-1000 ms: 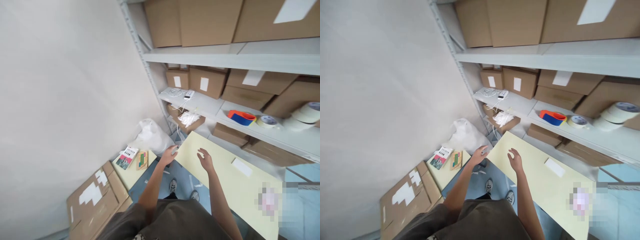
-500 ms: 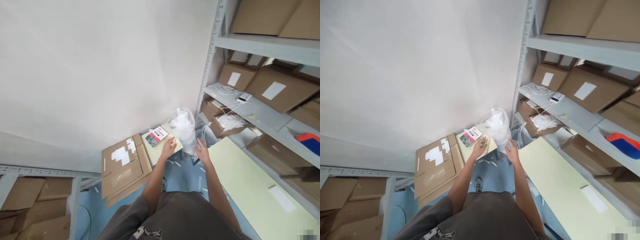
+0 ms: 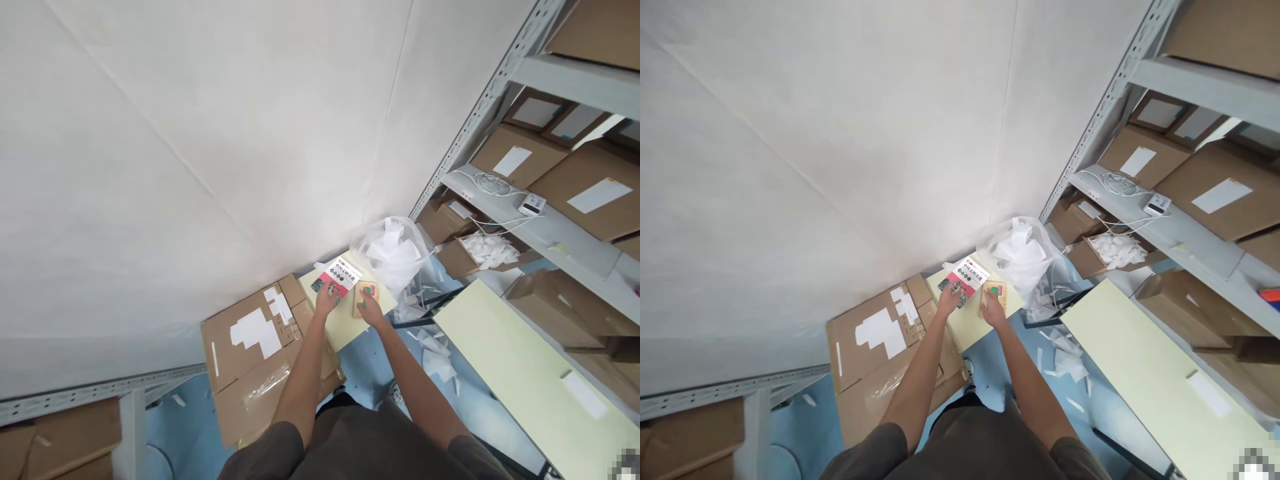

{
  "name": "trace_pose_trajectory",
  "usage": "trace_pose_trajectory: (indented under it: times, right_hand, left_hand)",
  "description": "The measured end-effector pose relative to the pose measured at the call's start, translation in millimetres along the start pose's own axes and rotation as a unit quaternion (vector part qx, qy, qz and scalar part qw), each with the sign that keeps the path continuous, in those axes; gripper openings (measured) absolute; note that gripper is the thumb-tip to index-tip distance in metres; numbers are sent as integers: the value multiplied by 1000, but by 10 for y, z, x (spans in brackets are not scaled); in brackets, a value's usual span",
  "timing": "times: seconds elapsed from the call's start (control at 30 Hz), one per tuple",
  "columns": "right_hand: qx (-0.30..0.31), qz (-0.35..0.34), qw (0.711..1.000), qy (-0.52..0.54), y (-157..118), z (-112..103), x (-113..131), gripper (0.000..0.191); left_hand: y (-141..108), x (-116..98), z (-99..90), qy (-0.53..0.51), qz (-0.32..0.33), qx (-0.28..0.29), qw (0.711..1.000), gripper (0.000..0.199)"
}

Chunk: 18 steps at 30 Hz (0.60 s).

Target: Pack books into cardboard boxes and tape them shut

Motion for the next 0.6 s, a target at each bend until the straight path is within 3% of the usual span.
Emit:
trace_pose_trajectory:
  times: [0.13, 0.27, 0.43, 0.6]
  right_hand:
    - [76, 6, 996, -37, 508, 272, 193, 80]
    - [135, 53, 987, -66, 852, 516, 290, 81]
    - [161, 38, 983, -85, 1050, 702, 435, 88]
    - [175, 16, 979, -107, 1125, 650, 484, 93]
  left_hand:
    - [375, 315, -184, 39, -20, 20, 999, 49]
    - [607, 635, -262, 78, -82, 57, 992, 71]
    - [644, 935, -332, 103, -112, 76, 985, 81]
    - [645, 1056, -443, 112, -125, 37, 985, 84]
Point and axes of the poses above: each hand's wrist, its own y-axis towards the middle knuckle, its own z-axis out of the palm, x = y × z, the point moved 1 cm from there along y, towards the middle knuckle, and after that the axes turned 13 degrees about x, right-handed, at the moved point
